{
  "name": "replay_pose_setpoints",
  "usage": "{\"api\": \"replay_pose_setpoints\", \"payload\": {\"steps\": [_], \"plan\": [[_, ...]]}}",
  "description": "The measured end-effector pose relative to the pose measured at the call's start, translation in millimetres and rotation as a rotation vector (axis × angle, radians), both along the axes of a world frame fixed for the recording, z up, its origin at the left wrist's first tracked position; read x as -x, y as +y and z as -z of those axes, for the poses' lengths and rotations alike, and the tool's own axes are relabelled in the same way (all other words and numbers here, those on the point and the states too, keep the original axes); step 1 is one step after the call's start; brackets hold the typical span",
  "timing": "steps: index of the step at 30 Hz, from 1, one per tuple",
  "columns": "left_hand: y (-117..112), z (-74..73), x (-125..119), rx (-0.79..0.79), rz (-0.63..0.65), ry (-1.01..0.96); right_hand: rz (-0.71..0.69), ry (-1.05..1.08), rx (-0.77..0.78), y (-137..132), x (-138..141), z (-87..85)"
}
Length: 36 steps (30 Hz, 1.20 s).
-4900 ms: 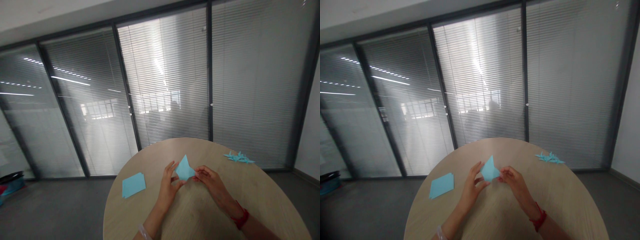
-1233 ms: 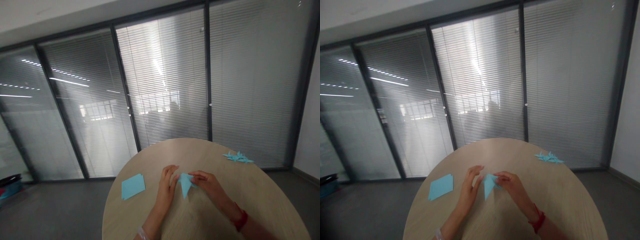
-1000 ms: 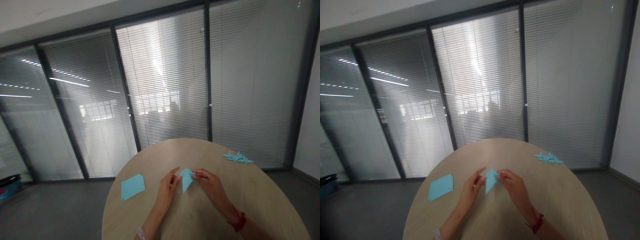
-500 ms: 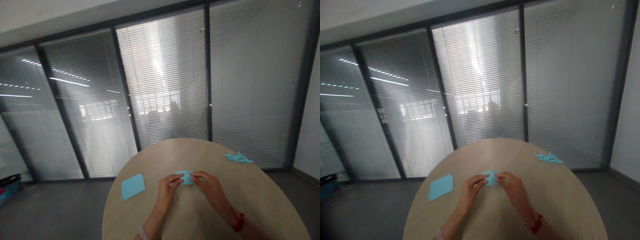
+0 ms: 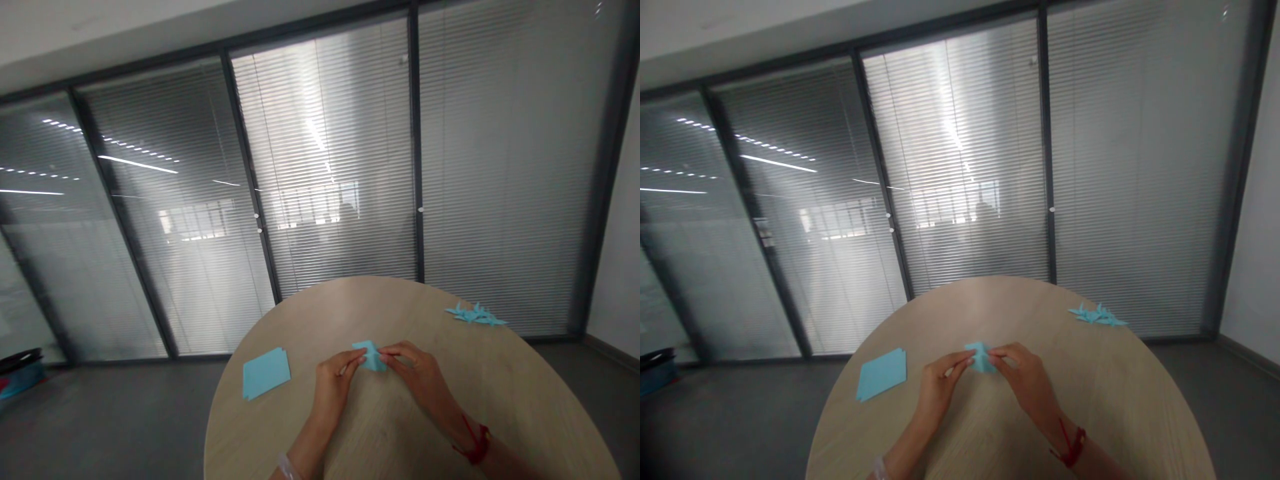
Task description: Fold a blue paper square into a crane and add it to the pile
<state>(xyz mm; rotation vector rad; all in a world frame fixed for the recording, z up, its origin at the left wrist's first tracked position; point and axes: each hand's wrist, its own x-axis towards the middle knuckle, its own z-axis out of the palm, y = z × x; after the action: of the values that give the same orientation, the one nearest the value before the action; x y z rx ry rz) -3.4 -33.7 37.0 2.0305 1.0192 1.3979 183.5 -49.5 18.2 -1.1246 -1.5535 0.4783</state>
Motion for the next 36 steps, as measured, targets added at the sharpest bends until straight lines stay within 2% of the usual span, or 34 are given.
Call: {"api": "replay_pose_setpoints", "payload": {"steps": [9, 15, 23, 30, 36], "plan": [[2.6, 2.0, -5.3, 0.212, 0.107, -0.168, -0.104, -0.015, -0.108, 0.9, 1.9, -3.2], [5.1, 3.5, -5.2, 0.274, 0.083, -0.175, -0.117, -0.071, -0.119, -3.5, 5.1, -4.4], [4.6, 1.9, -5.8, 0.271, 0.071, -0.163, -0.127, -0.114, -0.109, -3.2, 4.5, -4.8], [-2.2, -0.6, -7.4, 0.163, 0.025, -0.081, -0.153, -0.141, -0.072, -5.7, 6.5, -3.5], [-5.6, -0.7, -7.9, 0.093, 0.01, -0.047, -0.169, -0.201, -0.109, -6.6, 8.1, -1.0]]}}
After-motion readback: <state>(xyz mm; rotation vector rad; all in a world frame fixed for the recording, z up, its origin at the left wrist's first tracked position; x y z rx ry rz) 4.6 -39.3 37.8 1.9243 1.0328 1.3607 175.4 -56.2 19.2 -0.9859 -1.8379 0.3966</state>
